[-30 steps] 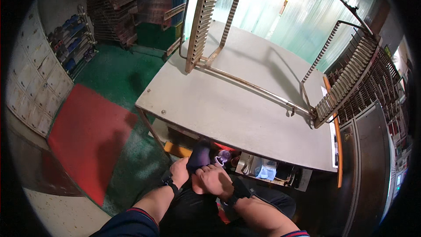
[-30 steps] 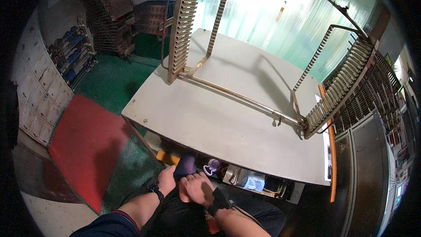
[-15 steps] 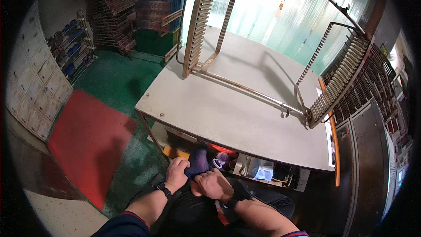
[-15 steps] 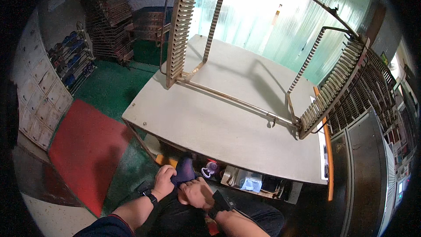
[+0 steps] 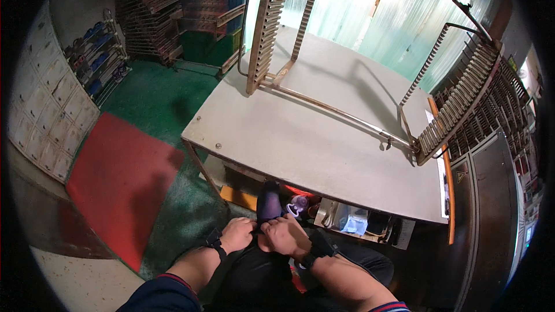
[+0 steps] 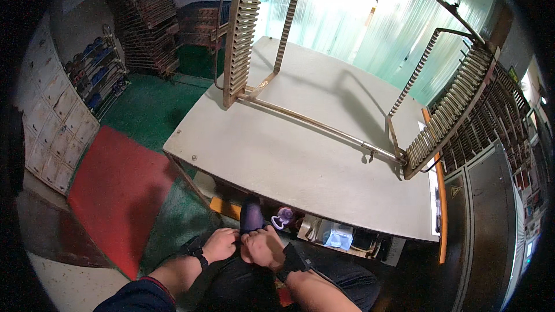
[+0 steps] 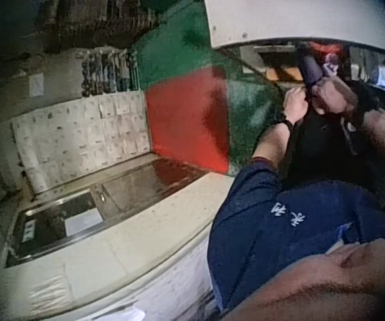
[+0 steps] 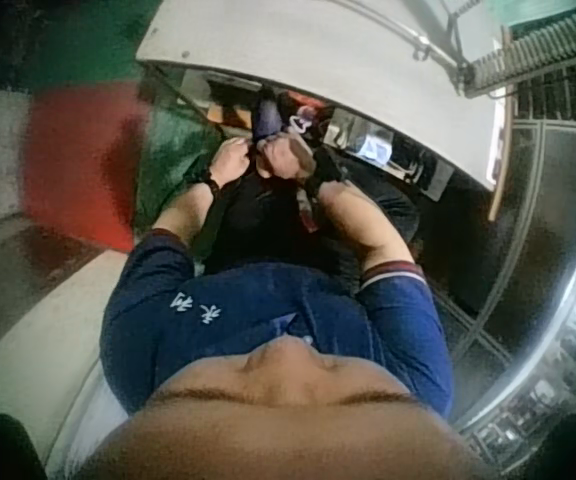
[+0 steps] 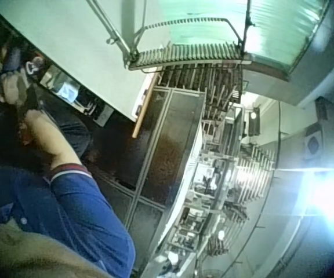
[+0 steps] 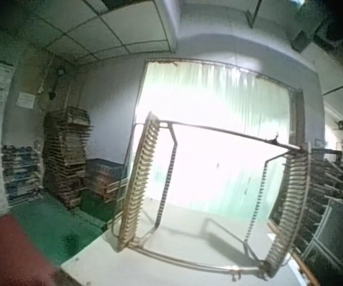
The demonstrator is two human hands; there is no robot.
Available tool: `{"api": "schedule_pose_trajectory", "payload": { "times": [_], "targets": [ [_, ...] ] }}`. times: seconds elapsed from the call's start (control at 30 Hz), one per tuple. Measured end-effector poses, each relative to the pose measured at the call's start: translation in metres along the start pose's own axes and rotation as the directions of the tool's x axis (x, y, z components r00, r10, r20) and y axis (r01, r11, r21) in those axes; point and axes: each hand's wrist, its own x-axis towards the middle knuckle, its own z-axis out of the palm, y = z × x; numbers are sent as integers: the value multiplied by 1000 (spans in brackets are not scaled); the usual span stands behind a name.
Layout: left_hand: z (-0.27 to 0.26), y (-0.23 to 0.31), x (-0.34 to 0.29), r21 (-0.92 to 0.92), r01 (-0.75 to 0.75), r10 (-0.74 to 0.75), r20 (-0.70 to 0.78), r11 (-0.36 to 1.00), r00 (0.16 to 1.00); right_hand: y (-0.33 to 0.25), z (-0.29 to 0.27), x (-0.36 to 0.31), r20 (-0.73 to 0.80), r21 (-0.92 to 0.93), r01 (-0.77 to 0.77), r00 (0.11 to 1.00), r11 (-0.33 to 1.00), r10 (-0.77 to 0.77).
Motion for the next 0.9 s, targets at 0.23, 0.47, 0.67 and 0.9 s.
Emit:
{"api": "schedule_pose_trajectory", "payload": {
  "times": [0.23, 0.47, 0.67, 0.9],
  "targets": [
    [2, 22, -30, -196, 146, -131, 87, 970, 988, -8, -16, -1, 76, 58, -18, 997, 998, 14],
    [-14, 42, -43, -193, 104, -88, 88, 976, 992, -16, -21, -5, 217, 111, -22, 976, 994, -2],
    [-16, 45, -50, -134, 98, -91, 57, 986, 994, -30, -2, -13, 289, 106, 2, 957, 994, -33],
    [-14, 57, -54, -132, 69, -59, 76, 989, 995, 3, 56, -30, 254, 261, -4, 965, 965, -65]
  ]
}}
